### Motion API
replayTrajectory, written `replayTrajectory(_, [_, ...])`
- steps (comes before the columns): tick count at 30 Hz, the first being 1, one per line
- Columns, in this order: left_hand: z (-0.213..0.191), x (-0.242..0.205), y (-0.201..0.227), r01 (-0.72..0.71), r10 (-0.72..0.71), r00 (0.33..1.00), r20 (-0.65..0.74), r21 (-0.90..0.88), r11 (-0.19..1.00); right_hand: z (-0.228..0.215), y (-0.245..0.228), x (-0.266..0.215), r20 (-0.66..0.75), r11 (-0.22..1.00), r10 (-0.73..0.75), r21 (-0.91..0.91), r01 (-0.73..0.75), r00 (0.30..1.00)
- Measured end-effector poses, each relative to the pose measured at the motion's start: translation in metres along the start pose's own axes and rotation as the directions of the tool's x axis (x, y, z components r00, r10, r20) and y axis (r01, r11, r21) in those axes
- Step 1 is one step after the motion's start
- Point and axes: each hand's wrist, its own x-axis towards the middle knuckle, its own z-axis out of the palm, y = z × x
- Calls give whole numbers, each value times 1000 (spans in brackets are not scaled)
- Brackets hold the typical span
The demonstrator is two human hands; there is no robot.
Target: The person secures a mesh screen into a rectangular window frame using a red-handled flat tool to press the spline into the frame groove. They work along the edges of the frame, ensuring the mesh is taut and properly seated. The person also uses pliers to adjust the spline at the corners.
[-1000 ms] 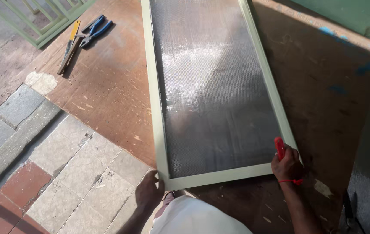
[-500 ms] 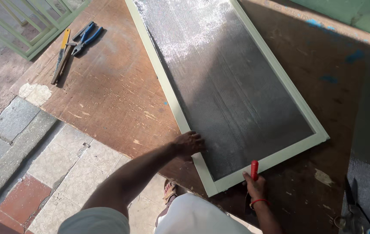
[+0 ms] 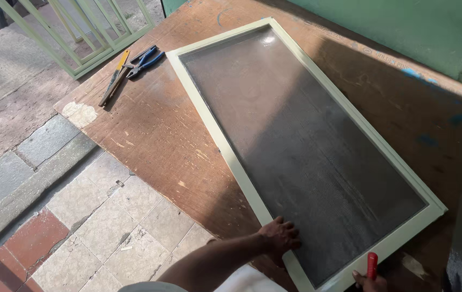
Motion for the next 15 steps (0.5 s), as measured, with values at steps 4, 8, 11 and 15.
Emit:
replayTrajectory(4, [6,20,46,-15,11,1000,-26,-150,989,-50,-2,30,-46,991,-30,-128,24,998])
replayTrajectory(8, [3,23,87,54,-62,997,-55,-137,989,-73,27,43,-33,981,-100,-172,93,994])
replayTrajectory(11, [-10,34,97,135,-160,970,-185,-138,981,-75,31,83,43,964,-246,-95,249,968])
replayTrajectory(15, [-5,55,98,203,-232,958,-169,-175,964,-76,58,145,-30,872,-486,-90,482,873])
